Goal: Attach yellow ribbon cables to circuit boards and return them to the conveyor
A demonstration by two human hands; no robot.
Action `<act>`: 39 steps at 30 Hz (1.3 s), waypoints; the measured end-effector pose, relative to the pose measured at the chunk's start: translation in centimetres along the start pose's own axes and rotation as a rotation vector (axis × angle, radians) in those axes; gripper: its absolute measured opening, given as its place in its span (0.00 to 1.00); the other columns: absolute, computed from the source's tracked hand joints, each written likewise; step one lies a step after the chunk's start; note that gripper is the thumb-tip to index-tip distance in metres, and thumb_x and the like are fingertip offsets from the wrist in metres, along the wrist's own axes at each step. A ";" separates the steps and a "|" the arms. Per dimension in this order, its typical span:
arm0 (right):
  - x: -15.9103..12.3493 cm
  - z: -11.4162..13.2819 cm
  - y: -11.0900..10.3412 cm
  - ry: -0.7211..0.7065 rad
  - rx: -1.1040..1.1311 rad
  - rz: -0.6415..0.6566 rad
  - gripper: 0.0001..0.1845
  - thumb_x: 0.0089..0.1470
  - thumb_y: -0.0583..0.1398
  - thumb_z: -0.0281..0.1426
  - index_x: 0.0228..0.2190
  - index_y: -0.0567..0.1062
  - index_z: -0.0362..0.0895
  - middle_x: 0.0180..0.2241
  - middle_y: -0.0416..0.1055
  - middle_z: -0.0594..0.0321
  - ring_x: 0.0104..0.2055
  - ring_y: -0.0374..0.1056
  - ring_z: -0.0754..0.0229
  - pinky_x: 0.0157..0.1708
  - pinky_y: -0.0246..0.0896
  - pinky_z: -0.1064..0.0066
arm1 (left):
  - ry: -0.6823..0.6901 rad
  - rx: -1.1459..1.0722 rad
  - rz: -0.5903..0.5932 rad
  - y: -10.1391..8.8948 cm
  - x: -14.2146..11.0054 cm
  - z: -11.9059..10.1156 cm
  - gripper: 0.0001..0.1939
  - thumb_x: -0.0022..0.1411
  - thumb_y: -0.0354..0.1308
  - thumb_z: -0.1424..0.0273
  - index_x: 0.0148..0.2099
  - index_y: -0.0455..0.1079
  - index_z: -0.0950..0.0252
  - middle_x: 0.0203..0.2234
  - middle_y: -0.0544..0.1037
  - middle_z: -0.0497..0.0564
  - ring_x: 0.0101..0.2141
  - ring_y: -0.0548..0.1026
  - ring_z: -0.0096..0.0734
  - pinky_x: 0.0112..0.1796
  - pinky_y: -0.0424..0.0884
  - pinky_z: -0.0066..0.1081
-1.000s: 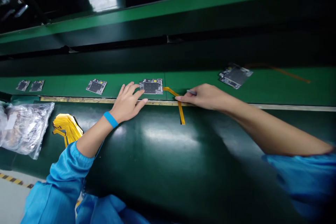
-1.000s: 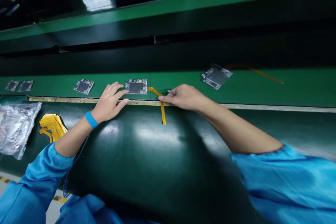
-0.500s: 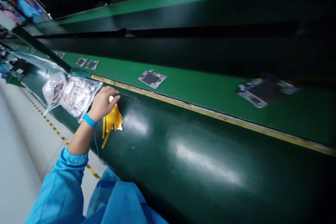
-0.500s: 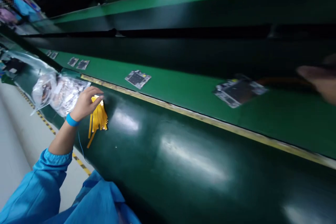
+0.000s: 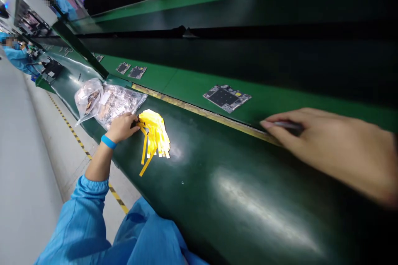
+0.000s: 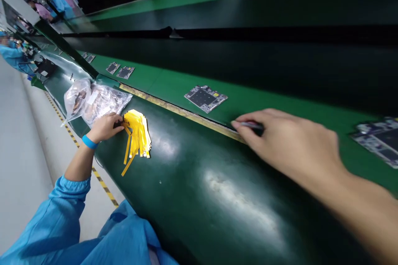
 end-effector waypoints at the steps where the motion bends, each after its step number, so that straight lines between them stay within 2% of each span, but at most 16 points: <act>1: 0.0 1.9 0.2 -0.023 0.037 0.029 0.18 0.63 0.61 0.50 0.42 0.88 0.58 0.52 0.86 0.52 0.45 0.81 0.36 0.29 0.65 0.56 | 0.017 0.003 0.004 0.3 0.0 0.0 0.09 0.71 0.67 0.67 0.52 0.78 0.60 0.51 0.83 0.56 0.49 0.83 0.47 0.44 0.76 0.37; 5: -0.2 7.8 0.4 -0.112 0.153 0.034 0.18 0.62 0.60 0.47 0.40 0.88 0.55 0.50 0.87 0.55 0.45 0.82 0.38 0.30 0.66 0.57 | 0.087 -0.042 -0.030 1.0 0.0 0.1 0.01 0.72 0.66 0.69 0.45 0.77 0.60 0.48 0.83 0.56 0.49 0.82 0.46 0.44 0.75 0.37; 10: -0.2 12.4 1.8 -0.251 0.266 0.029 0.16 0.63 0.61 0.41 0.39 0.89 0.52 0.45 0.88 0.58 0.38 0.82 0.46 0.28 0.61 0.62 | 0.163 -0.259 -0.071 0.6 0.0 1.3 0.07 0.73 0.63 0.69 0.40 0.80 0.61 0.40 0.83 0.53 0.41 0.81 0.39 0.41 0.73 0.35; 13: -0.2 15.2 1.8 -0.364 0.351 -0.001 0.15 0.65 0.61 0.38 0.39 0.89 0.49 0.42 0.88 0.57 0.36 0.81 0.49 0.29 0.63 0.63 | 0.174 -0.358 -0.106 -0.6 -0.2 2.5 0.09 0.74 0.62 0.69 0.40 0.84 0.61 0.37 0.84 0.52 0.38 0.81 0.36 0.41 0.72 0.34; 17: -0.2 19.1 0.9 -0.480 0.467 -0.056 0.12 0.66 0.62 0.34 0.38 0.87 0.49 0.38 0.86 0.58 0.37 0.80 0.52 0.35 0.68 0.63 | 0.135 -0.352 -0.235 -3.6 -0.9 3.1 0.09 0.73 0.63 0.68 0.42 0.85 0.62 0.37 0.86 0.53 0.33 0.80 0.34 0.37 0.71 0.32; 20: -0.3 21.9 -0.4 -0.539 0.546 -0.103 0.11 0.67 0.63 0.32 0.41 0.87 0.48 0.41 0.86 0.57 0.38 0.80 0.53 0.36 0.69 0.64 | 0.207 -0.340 -0.315 -6.3 -1.3 0.4 0.11 0.75 0.61 0.68 0.46 0.85 0.62 0.33 0.86 0.51 0.28 0.78 0.31 0.34 0.69 0.30; 23: -0.1 23.2 -2.0 -0.534 0.585 -0.162 0.15 0.67 0.65 0.33 0.52 0.86 0.48 0.51 0.84 0.53 0.39 0.79 0.54 0.38 0.72 0.63 | 0.410 -0.349 -0.351 -8.5 -1.3 -5.0 0.09 0.76 0.60 0.70 0.47 0.83 0.61 0.31 0.85 0.49 0.27 0.77 0.29 0.33 0.68 0.28; 24: 0.0 23.2 -2.4 -0.525 0.594 -0.170 0.17 0.67 0.66 0.33 0.55 0.86 0.48 0.53 0.84 0.53 0.39 0.79 0.54 0.38 0.72 0.63 | 0.477 -0.370 -0.358 -9.2 -1.2 -6.9 0.09 0.76 0.60 0.70 0.47 0.83 0.61 0.31 0.85 0.48 0.27 0.77 0.28 0.33 0.68 0.28; 26: 0.2 22.3 -3.1 -0.498 0.632 -0.174 0.17 0.66 0.65 0.31 0.54 0.85 0.49 0.49 0.85 0.55 0.37 0.78 0.55 0.38 0.71 0.64 | 0.574 -0.457 -0.381 -10.3 -0.7 -10.2 0.08 0.76 0.60 0.71 0.45 0.81 0.61 0.31 0.85 0.47 0.28 0.78 0.27 0.33 0.68 0.27; 28: 0.4 20.0 -3.8 -0.443 0.685 -0.184 0.13 0.66 0.64 0.30 0.49 0.87 0.48 0.42 0.85 0.58 0.35 0.76 0.56 0.37 0.70 0.65 | 0.637 -0.631 -0.361 -10.8 0.3 -13.0 0.05 0.75 0.61 0.71 0.45 0.78 0.61 0.31 0.84 0.47 0.28 0.78 0.26 0.33 0.70 0.26; 29: 0.4 18.5 -4.1 -0.399 0.711 -0.183 0.12 0.66 0.64 0.30 0.46 0.87 0.48 0.38 0.85 0.59 0.33 0.75 0.57 0.36 0.69 0.65 | 0.660 -0.745 -0.314 -10.7 1.0 -14.4 0.03 0.74 0.61 0.71 0.45 0.76 0.62 0.31 0.84 0.46 0.28 0.79 0.26 0.34 0.71 0.25; 32: 0.1 13.6 -4.4 -0.239 0.772 -0.131 0.11 0.65 0.66 0.38 0.40 0.88 0.47 0.31 0.82 0.61 0.27 0.69 0.60 0.31 0.63 0.67 | 0.710 -1.042 -0.060 -9.0 3.2 -19.1 0.02 0.73 0.61 0.72 0.45 0.71 0.62 0.29 0.82 0.44 0.25 0.78 0.23 0.31 0.73 0.23; 35: -0.7 9.1 -4.2 -0.100 0.780 -0.061 0.21 0.63 0.67 0.51 0.36 0.87 0.47 0.23 0.74 0.64 0.23 0.61 0.61 0.26 0.56 0.67 | 0.761 -1.132 0.162 -7.0 5.0 -24.0 0.04 0.72 0.61 0.72 0.44 0.68 0.62 0.27 0.80 0.43 0.22 0.74 0.21 0.28 0.70 0.23; 37: -1.1 6.2 -3.9 -0.017 0.766 -0.036 0.27 0.60 0.67 0.59 0.32 0.86 0.47 0.20 0.69 0.65 0.23 0.58 0.62 0.25 0.54 0.67 | 0.800 -1.106 0.213 -6.2 6.3 -26.7 0.05 0.72 0.63 0.72 0.43 0.68 0.62 0.27 0.79 0.43 0.23 0.74 0.22 0.29 0.70 0.24; 39: -1.1 3.3 -3.3 0.065 0.762 -0.029 0.31 0.57 0.68 0.63 0.31 0.85 0.47 0.21 0.68 0.65 0.23 0.59 0.61 0.26 0.55 0.66 | 0.802 -1.006 0.132 -6.1 8.2 -28.3 0.06 0.71 0.63 0.73 0.40 0.69 0.62 0.28 0.79 0.45 0.27 0.76 0.25 0.32 0.70 0.27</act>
Point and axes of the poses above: each hand's wrist, its own x-axis towards the middle knuckle, its own y-axis out of the palm, z = x × y, the point moved 10 cm from there along x, towards the middle knuckle
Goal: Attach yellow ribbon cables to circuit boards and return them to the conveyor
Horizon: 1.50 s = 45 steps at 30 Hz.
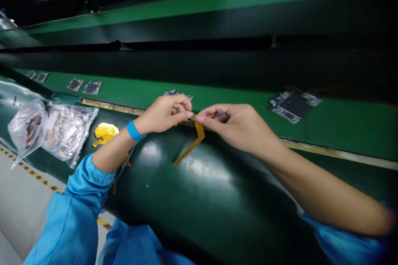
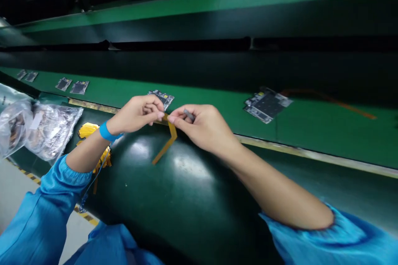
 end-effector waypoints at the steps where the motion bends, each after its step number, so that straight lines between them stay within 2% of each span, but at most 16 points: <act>1: 0.2 -1.2 -0.7 0.036 0.000 -0.020 0.32 0.55 0.68 0.64 0.30 0.84 0.46 0.21 0.69 0.64 0.24 0.60 0.61 0.27 0.56 0.66 | -0.002 0.107 -0.037 -0.2 1.1 0.5 0.06 0.71 0.63 0.74 0.38 0.69 0.62 0.29 0.79 0.46 0.29 0.77 0.27 0.34 0.70 0.28; 3: 0.8 -3.6 -1.9 0.107 -0.002 -0.066 0.31 0.53 0.70 0.63 0.29 0.82 0.46 0.22 0.70 0.63 0.26 0.63 0.59 0.29 0.58 0.64 | -0.047 0.372 -0.087 -0.4 3.0 1.6 0.08 0.70 0.61 0.76 0.35 0.70 0.62 0.30 0.80 0.48 0.33 0.78 0.32 0.36 0.69 0.31; 6: 1.8 -6.6 -2.6 0.207 -0.030 -0.090 0.26 0.53 0.72 0.57 0.28 0.82 0.46 0.23 0.72 0.62 0.27 0.66 0.57 0.30 0.60 0.64 | -0.152 0.721 -0.043 0.5 4.8 3.1 0.07 0.71 0.62 0.73 0.37 0.75 0.62 0.35 0.83 0.52 0.41 0.82 0.41 0.41 0.71 0.35; 9: 2.7 -8.4 -2.3 0.264 -0.046 -0.089 0.17 0.54 0.72 0.47 0.28 0.83 0.47 0.23 0.74 0.62 0.28 0.68 0.57 0.31 0.61 0.65 | -0.192 0.924 0.007 2.1 5.8 3.4 0.07 0.74 0.61 0.68 0.46 0.81 0.62 0.43 0.85 0.57 0.50 0.83 0.49 0.46 0.74 0.38; 11: 3.3 -9.0 -1.8 0.268 -0.021 -0.096 0.11 0.55 0.70 0.42 0.28 0.83 0.47 0.24 0.77 0.63 0.28 0.68 0.57 0.31 0.62 0.65 | -0.180 0.984 0.027 3.0 6.2 3.2 0.11 0.75 0.58 0.70 0.50 0.82 0.63 0.47 0.85 0.59 0.52 0.83 0.50 0.48 0.75 0.39; 15: 4.3 -9.4 -0.8 0.233 0.028 -0.111 0.07 0.53 0.69 0.35 0.28 0.84 0.46 0.27 0.80 0.62 0.28 0.70 0.58 0.31 0.63 0.66 | -0.184 0.956 -0.001 2.9 6.8 3.4 0.15 0.75 0.53 0.75 0.49 0.82 0.63 0.46 0.86 0.59 0.49 0.83 0.48 0.47 0.74 0.38; 20: 5.0 -9.6 -0.7 0.232 -0.036 -0.158 0.04 0.53 0.70 0.31 0.27 0.85 0.44 0.27 0.81 0.60 0.31 0.75 0.55 0.36 0.68 0.63 | -0.096 0.801 -0.046 2.2 7.2 4.1 0.11 0.70 0.56 0.76 0.38 0.79 0.63 0.35 0.83 0.55 0.39 0.80 0.43 0.43 0.71 0.38; 23: 5.0 -9.9 -1.1 0.228 -0.064 -0.190 0.04 0.52 0.70 0.30 0.26 0.84 0.44 0.28 0.81 0.60 0.32 0.76 0.54 0.39 0.71 0.61 | -0.040 0.738 -0.052 2.4 7.3 4.2 0.10 0.68 0.57 0.76 0.35 0.77 0.62 0.33 0.81 0.53 0.38 0.78 0.41 0.42 0.70 0.37; 29: 5.1 -10.1 -1.5 0.235 -0.047 -0.161 0.05 0.51 0.70 0.29 0.25 0.83 0.46 0.27 0.80 0.61 0.30 0.74 0.55 0.38 0.72 0.61 | -0.038 0.719 -0.034 3.1 7.4 4.3 0.10 0.67 0.57 0.77 0.33 0.75 0.62 0.33 0.81 0.54 0.38 0.78 0.41 0.43 0.70 0.38; 33: 4.8 -10.1 -1.7 0.309 -0.083 -0.132 0.05 0.52 0.70 0.27 0.25 0.82 0.45 0.21 0.73 0.66 0.25 0.67 0.60 0.36 0.68 0.63 | -0.009 0.713 -0.030 3.4 7.6 4.4 0.11 0.67 0.57 0.78 0.31 0.72 0.62 0.31 0.79 0.52 0.36 0.77 0.39 0.42 0.70 0.37; 36: 4.7 -9.9 -1.8 0.323 -0.103 -0.122 0.05 0.52 0.71 0.27 0.25 0.83 0.45 0.19 0.69 0.69 0.24 0.65 0.61 0.33 0.66 0.65 | 0.024 0.711 -0.028 3.7 7.7 4.3 0.11 0.67 0.57 0.78 0.32 0.72 0.62 0.31 0.79 0.52 0.36 0.76 0.39 0.42 0.70 0.37; 39: 4.7 -9.8 -2.0 0.325 -0.101 -0.119 0.07 0.51 0.71 0.26 0.24 0.82 0.45 0.20 0.72 0.67 0.25 0.68 0.60 0.33 0.65 0.65 | 0.035 0.730 -0.018 4.3 7.7 4.2 0.09 0.69 0.59 0.75 0.34 0.74 0.62 0.33 0.80 0.53 0.39 0.78 0.41 0.43 0.72 0.38; 45: 4.9 -10.7 -2.3 0.323 -0.129 -0.103 0.08 0.53 0.71 0.25 0.23 0.81 0.46 0.24 0.77 0.65 0.29 0.72 0.59 0.34 0.65 0.65 | -0.044 0.830 -0.050 5.7 7.7 3.8 0.04 0.71 0.62 0.72 0.40 0.77 0.64 0.44 0.82 0.60 0.47 0.81 0.50 0.47 0.74 0.41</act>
Point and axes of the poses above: each hand's wrist, its own x-axis towards the middle knuckle, its own y-axis out of the palm, z = x × y, the point moved 10 cm from there along x, towards the middle knuckle
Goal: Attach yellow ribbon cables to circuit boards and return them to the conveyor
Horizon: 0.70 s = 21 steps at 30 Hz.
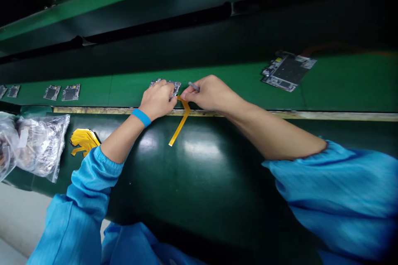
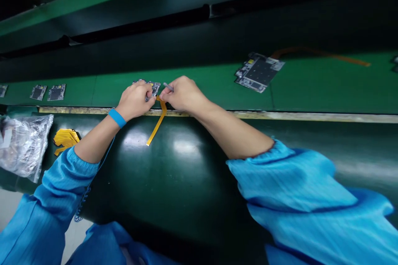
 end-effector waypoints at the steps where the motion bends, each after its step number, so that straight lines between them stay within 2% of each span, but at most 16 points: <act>1: 0.2 -0.1 0.0 -0.022 0.000 0.002 0.08 0.52 0.71 0.26 0.23 0.81 0.46 0.23 0.77 0.65 0.29 0.72 0.58 0.33 0.65 0.66 | 0.003 0.006 -0.004 0.1 0.0 -0.2 0.04 0.71 0.62 0.73 0.41 0.77 0.64 0.44 0.82 0.61 0.48 0.81 0.50 0.47 0.74 0.41; 7: 0.7 -0.5 0.1 -0.135 -0.013 0.009 0.10 0.53 0.73 0.35 0.24 0.81 0.47 0.21 0.75 0.65 0.25 0.68 0.61 0.25 0.61 0.68 | 0.043 0.001 0.012 0.2 0.4 -0.2 0.08 0.70 0.59 0.77 0.37 0.76 0.63 0.40 0.82 0.59 0.46 0.81 0.49 0.47 0.74 0.41; 11: 0.3 -0.4 -0.2 -0.073 -0.031 0.015 0.10 0.54 0.70 0.27 0.23 0.80 0.47 0.20 0.73 0.67 0.23 0.64 0.64 0.26 0.59 0.69 | 0.011 0.018 0.033 0.4 0.4 -0.4 0.06 0.71 0.61 0.74 0.38 0.76 0.63 0.41 0.82 0.60 0.47 0.82 0.51 0.48 0.75 0.43; 14: -0.1 -0.3 -0.4 -0.017 -0.038 0.021 0.12 0.54 0.69 0.23 0.22 0.79 0.46 0.21 0.73 0.67 0.24 0.65 0.63 0.29 0.60 0.68 | -0.016 0.029 0.015 0.5 0.5 -1.1 0.05 0.70 0.64 0.72 0.39 0.77 0.64 0.43 0.82 0.61 0.48 0.81 0.53 0.48 0.76 0.43; 17: -0.1 -0.5 -0.6 0.002 -0.053 0.012 0.13 0.55 0.68 0.22 0.21 0.79 0.46 0.21 0.74 0.66 0.25 0.66 0.62 0.30 0.60 0.67 | -0.032 0.026 -0.002 0.7 0.9 -1.5 0.05 0.69 0.65 0.71 0.37 0.77 0.63 0.41 0.81 0.61 0.47 0.81 0.53 0.46 0.76 0.43; 21: 0.3 -0.6 -0.8 -0.062 -0.083 0.000 0.11 0.53 0.69 0.25 0.21 0.79 0.47 0.19 0.72 0.66 0.24 0.66 0.61 0.28 0.60 0.67 | -0.023 0.016 0.000 0.8 1.7 -1.3 0.08 0.67 0.64 0.72 0.33 0.76 0.62 0.38 0.81 0.59 0.42 0.81 0.50 0.43 0.76 0.42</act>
Point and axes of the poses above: each hand's wrist, its own x-axis towards the middle knuckle, its own y-axis out of the palm, z = x × y, the point moved 10 cm from there along x, towards the middle knuckle
